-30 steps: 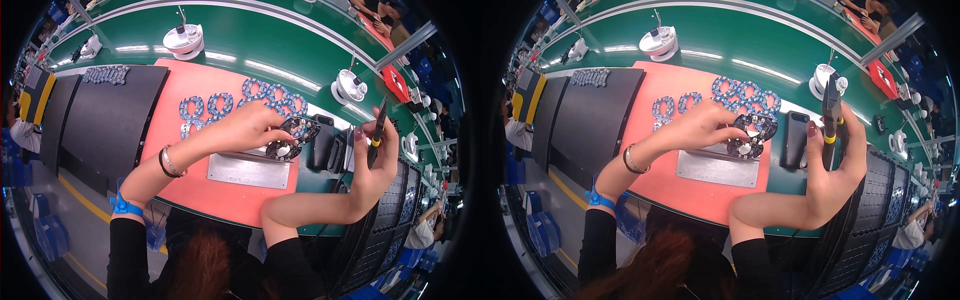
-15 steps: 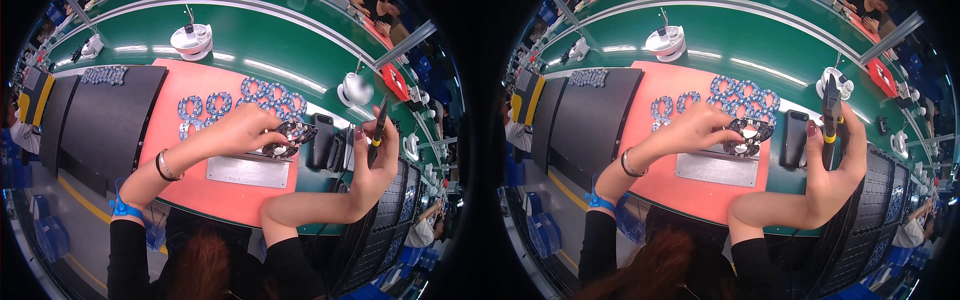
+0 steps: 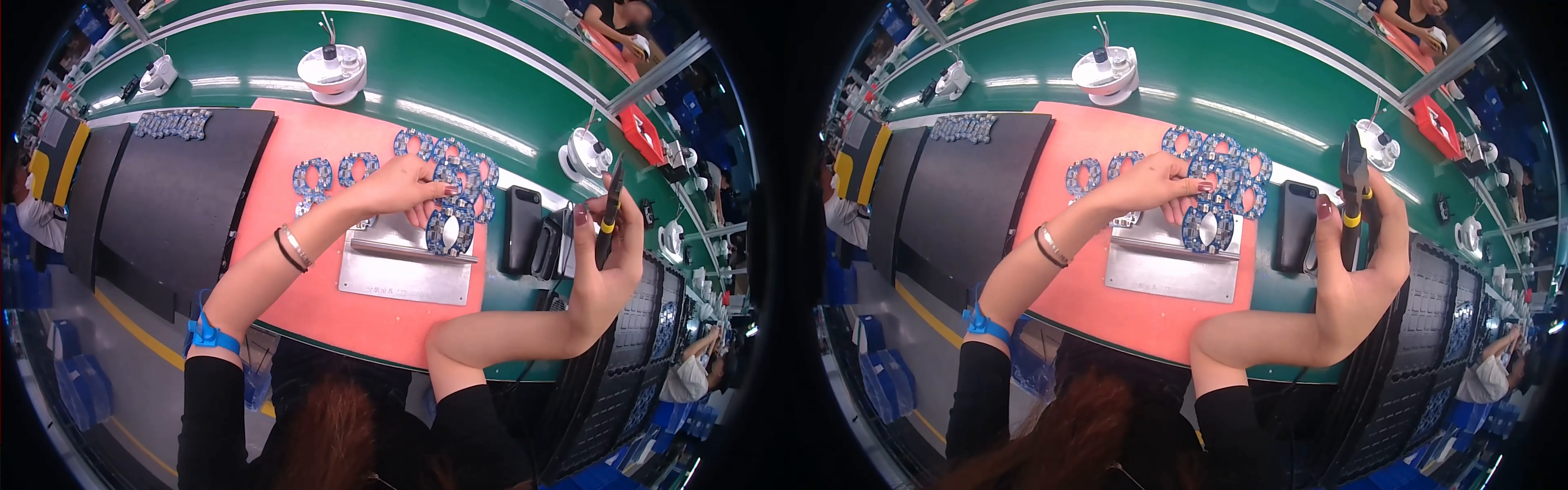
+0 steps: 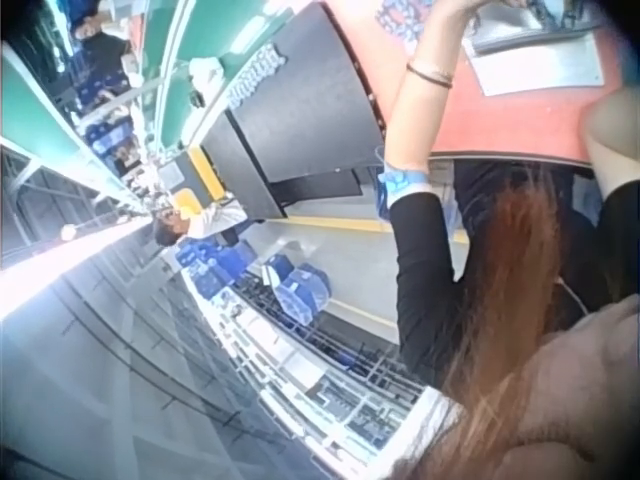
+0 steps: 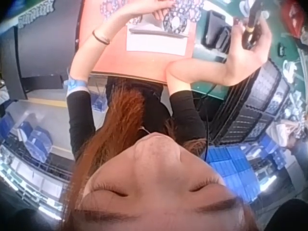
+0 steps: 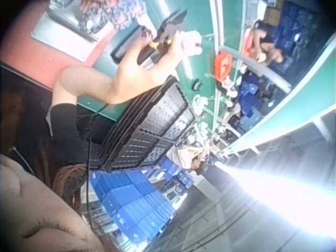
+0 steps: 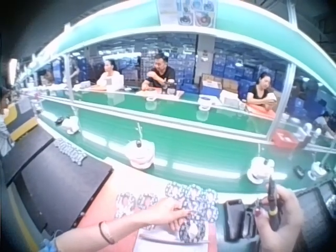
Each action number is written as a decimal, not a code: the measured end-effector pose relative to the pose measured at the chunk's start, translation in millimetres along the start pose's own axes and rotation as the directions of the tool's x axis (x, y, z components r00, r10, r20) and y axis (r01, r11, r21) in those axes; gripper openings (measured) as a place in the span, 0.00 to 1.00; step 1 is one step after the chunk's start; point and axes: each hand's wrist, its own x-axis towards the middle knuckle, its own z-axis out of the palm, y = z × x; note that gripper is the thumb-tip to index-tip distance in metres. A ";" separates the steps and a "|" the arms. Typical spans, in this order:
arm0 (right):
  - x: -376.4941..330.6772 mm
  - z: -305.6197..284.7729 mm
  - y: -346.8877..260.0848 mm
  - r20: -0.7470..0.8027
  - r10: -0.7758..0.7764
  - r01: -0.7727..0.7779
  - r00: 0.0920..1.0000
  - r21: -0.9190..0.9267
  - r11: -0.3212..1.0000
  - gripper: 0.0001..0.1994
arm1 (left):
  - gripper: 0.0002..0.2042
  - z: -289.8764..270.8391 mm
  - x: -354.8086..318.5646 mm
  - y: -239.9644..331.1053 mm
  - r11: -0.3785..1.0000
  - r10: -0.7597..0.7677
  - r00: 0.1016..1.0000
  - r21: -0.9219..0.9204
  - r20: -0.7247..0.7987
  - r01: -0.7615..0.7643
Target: The recorder is assembling electronic circuit boards into lighting components using pliers on an industrial assembly line.
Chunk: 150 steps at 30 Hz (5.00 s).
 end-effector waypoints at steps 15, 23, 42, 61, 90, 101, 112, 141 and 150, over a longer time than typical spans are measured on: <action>52.7 -84.9 20.3 -0.236 -0.010 -0.070 0.972 -0.328 0.942 0.16 | 0.20 -136.9 -10.9 -59.2 0.811 -0.092 0.916 0.505 -0.390 0.296; 195.7 -197.2 103.1 0.002 -0.090 0.023 0.996 -0.972 0.234 0.19 | 0.19 9.5 55.5 80.3 0.498 0.318 0.937 0.867 -0.147 -0.033; 239.9 -137.0 293.5 0.544 0.165 0.567 0.823 -0.768 -0.298 0.10 | 0.24 238.1 394.3 113.1 0.839 0.176 0.961 0.543 -0.211 -0.034; 247.8 -147.1 340.0 0.624 0.150 0.628 0.767 -0.681 -0.377 0.06 | 0.09 278.1 431.1 113.7 0.888 0.314 0.930 0.406 -0.189 -0.217; 187.1 14.7 155.8 0.525 -0.351 0.574 0.775 -0.817 0.046 0.13 | 0.18 -61.4 147.9 147.2 0.799 0.580 0.601 0.525 -0.549 -0.292; 182.2 114.2 142.0 0.598 -0.355 0.687 0.718 -0.690 0.227 0.13 | 0.35 -119.3 195.0 -27.1 0.949 0.070 0.810 0.288 -0.583 0.125; 194.6 145.7 185.1 0.705 -0.321 0.772 0.633 -0.545 0.325 0.19 | 0.13 -88.7 209.0 -0.9 0.885 0.300 0.769 0.466 -0.565 -0.003; 150.6 85.9 83.6 0.001 0.038 -0.037 0.999 0.303 0.952 0.15 | 0.06 -42.7 -168.2 122.0 0.247 0.723 0.682 0.879 0.112 -0.407; 31.1 60.6 14.9 -0.159 0.085 0.026 0.984 0.589 0.808 0.17 | 0.07 -14.3 -376.9 -133.2 0.950 -0.009 0.995 -0.310 0.098 0.039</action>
